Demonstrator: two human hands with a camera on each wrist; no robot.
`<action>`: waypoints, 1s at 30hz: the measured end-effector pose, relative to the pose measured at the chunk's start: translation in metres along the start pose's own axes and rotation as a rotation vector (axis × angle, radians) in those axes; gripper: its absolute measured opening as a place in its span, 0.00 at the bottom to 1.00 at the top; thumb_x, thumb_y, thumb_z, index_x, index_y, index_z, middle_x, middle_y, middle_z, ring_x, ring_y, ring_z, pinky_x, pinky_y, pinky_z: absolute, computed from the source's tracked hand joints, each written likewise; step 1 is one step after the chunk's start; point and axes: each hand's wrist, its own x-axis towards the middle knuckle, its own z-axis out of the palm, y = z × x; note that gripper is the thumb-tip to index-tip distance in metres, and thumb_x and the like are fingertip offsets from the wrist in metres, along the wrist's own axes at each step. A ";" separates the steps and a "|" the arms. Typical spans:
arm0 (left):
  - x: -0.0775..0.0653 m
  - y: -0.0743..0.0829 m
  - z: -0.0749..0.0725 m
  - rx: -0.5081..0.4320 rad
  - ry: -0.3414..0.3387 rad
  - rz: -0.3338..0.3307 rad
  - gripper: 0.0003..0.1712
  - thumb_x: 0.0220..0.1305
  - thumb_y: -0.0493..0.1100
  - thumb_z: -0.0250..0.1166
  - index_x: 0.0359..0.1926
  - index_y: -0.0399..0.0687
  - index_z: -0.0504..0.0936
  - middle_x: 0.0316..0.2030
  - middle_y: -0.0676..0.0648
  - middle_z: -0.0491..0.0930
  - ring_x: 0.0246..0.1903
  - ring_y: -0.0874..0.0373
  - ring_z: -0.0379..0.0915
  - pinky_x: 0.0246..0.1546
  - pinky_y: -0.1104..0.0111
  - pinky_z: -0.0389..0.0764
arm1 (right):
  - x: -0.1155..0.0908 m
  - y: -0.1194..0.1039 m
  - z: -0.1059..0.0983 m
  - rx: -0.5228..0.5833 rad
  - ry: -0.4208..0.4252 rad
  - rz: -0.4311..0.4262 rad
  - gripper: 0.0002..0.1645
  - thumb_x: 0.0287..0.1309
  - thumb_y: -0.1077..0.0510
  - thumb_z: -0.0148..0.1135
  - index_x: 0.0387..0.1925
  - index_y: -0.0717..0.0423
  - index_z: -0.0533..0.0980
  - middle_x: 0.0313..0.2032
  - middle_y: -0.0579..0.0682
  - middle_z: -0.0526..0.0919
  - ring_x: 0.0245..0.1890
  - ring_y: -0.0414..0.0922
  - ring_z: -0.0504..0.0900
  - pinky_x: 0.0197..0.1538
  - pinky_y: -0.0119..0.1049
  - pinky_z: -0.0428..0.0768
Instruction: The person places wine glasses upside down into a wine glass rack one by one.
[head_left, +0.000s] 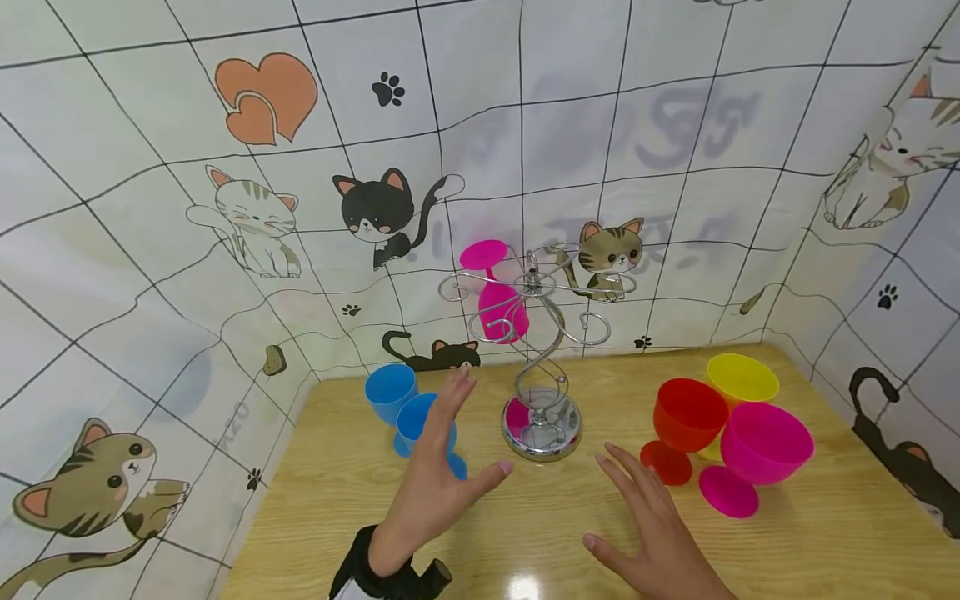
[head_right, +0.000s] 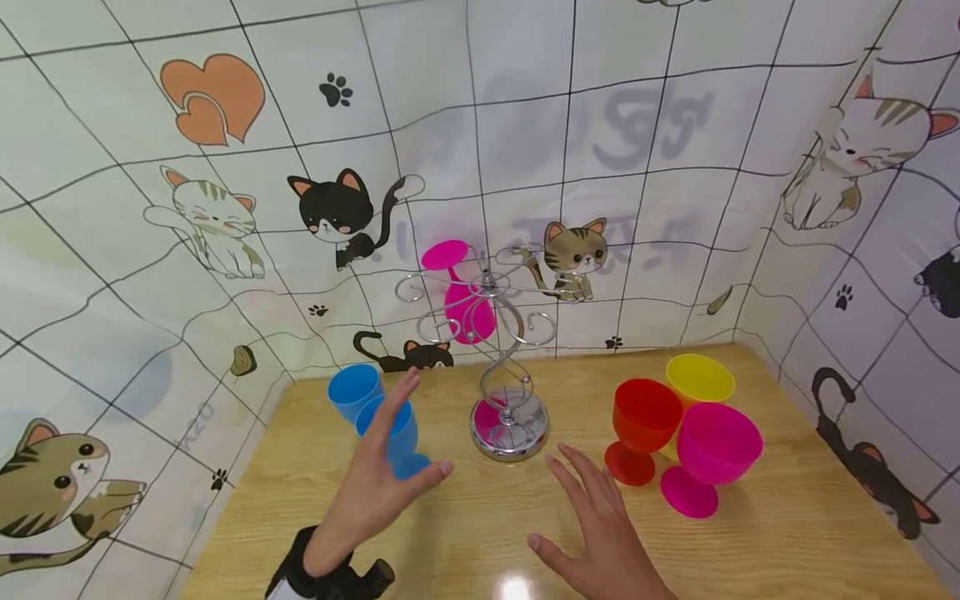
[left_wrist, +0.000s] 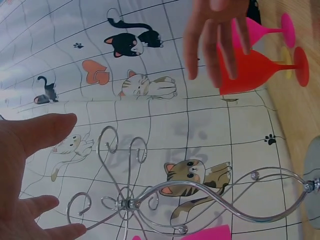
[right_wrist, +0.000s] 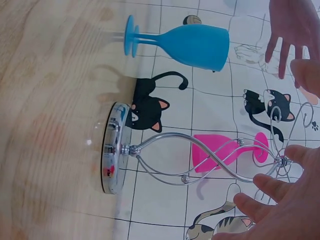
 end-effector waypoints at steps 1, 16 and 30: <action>-0.005 -0.001 0.004 0.015 0.003 0.018 0.53 0.56 0.51 0.74 0.76 0.70 0.52 0.78 0.56 0.46 0.78 0.46 0.39 0.65 0.31 0.57 | 0.000 -0.001 -0.001 -0.001 0.005 -0.009 0.56 0.48 0.40 0.73 0.75 0.33 0.54 0.75 0.46 0.55 0.71 0.56 0.56 0.65 0.75 0.56; -0.052 -0.044 0.059 0.500 -0.054 0.143 0.52 0.54 0.71 0.66 0.76 0.71 0.52 0.78 0.53 0.46 0.76 0.35 0.41 0.64 0.31 0.54 | 0.000 -0.004 -0.002 -0.054 -0.011 -0.034 0.55 0.47 0.39 0.72 0.74 0.31 0.56 0.75 0.46 0.55 0.71 0.58 0.56 0.62 0.76 0.58; -0.064 -0.056 0.071 0.556 -0.153 0.092 0.50 0.56 0.76 0.59 0.76 0.71 0.54 0.79 0.54 0.43 0.74 0.29 0.40 0.64 0.28 0.53 | 0.000 0.002 0.003 -0.178 -0.054 -0.114 0.55 0.46 0.33 0.70 0.74 0.32 0.56 0.76 0.47 0.53 0.75 0.52 0.48 0.74 0.66 0.47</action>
